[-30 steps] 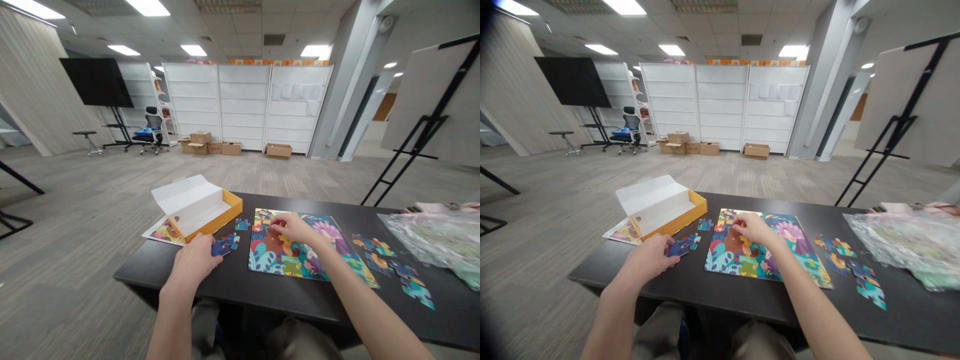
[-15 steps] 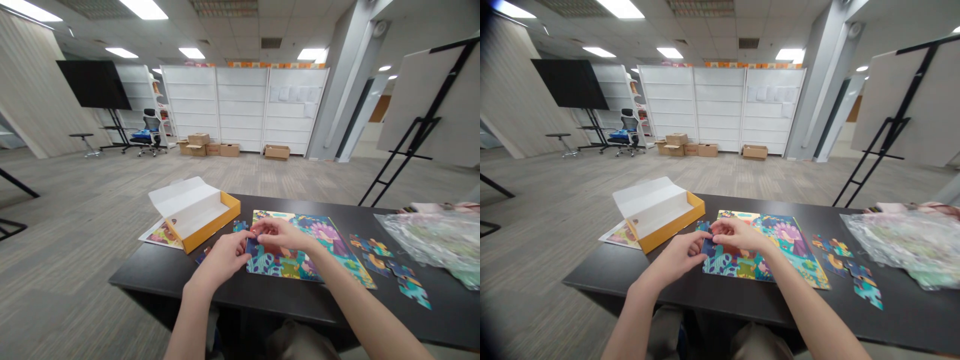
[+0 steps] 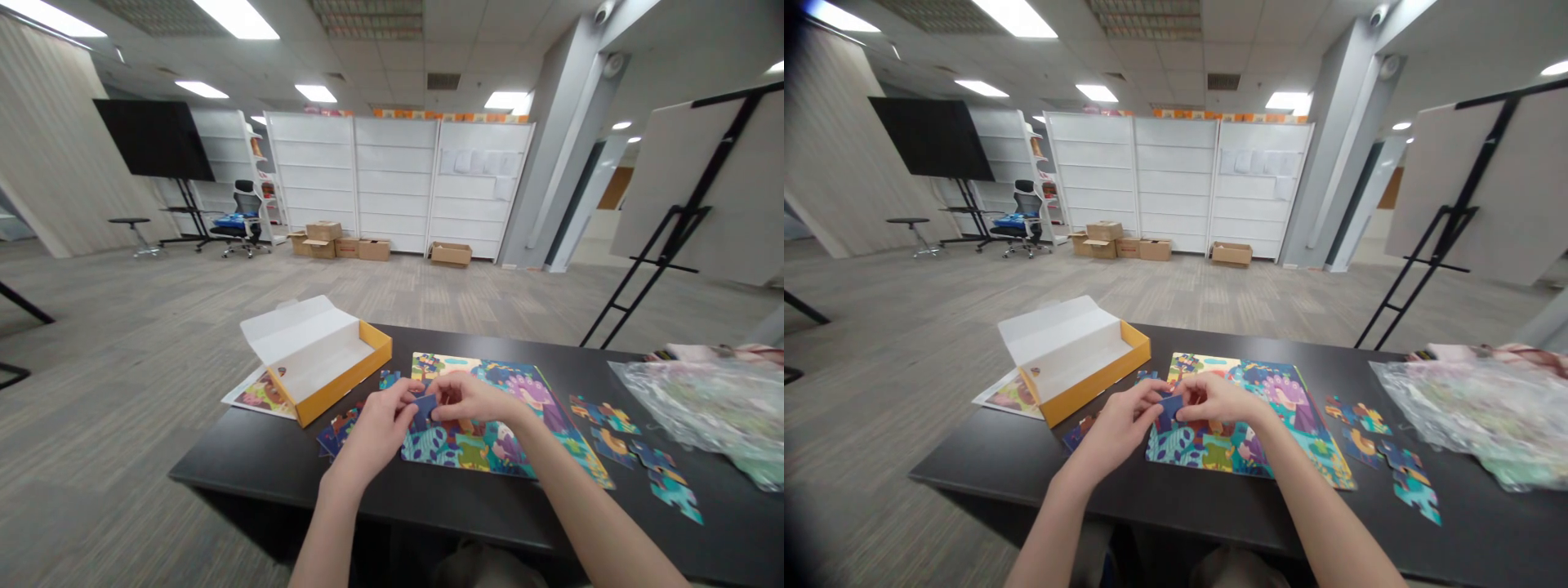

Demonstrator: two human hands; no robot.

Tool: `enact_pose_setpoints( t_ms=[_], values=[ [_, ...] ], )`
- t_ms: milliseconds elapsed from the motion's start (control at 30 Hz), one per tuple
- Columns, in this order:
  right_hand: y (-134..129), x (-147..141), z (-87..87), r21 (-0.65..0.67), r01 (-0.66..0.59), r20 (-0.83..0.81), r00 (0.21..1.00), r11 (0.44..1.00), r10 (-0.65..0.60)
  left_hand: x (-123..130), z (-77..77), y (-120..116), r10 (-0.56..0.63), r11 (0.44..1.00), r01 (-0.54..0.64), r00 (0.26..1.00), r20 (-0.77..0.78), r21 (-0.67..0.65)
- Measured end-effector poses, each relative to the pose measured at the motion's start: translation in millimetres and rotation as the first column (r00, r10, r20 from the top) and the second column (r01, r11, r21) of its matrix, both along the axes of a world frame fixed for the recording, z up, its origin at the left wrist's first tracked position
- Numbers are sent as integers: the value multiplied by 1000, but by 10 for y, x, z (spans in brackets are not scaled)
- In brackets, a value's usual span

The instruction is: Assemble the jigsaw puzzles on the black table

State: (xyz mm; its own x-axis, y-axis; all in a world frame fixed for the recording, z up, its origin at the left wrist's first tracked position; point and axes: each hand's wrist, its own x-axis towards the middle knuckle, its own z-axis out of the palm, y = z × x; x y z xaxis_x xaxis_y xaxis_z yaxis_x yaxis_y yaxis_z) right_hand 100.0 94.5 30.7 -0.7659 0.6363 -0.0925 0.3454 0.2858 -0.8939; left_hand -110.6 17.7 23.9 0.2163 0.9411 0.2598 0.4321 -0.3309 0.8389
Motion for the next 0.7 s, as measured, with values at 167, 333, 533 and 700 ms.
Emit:
enact_pose_setpoints(
  t_ms=[167, 333, 533, 700],
  values=[
    [142, 65, 9, 118, 96, -72, 994, 988, -88, 67, -64, 104, 150, 989, -149, 986, 71, -12],
    [624, 13, 0, 469, 281, 105, 924, 837, -369, -42, -38, 158, 270, 963, -267, 957, 105, -41],
    [1032, -232, -131, 642, 119, 433, 760, 758, -485, -79, -73, 182, 320, 947, -321, 944, 73, -4],
    [1158, -256, -170, 618, 147, 441, 748, 772, -495, -112, -151, 228, 336, 941, -338, 934, 121, -4]
  ],
)
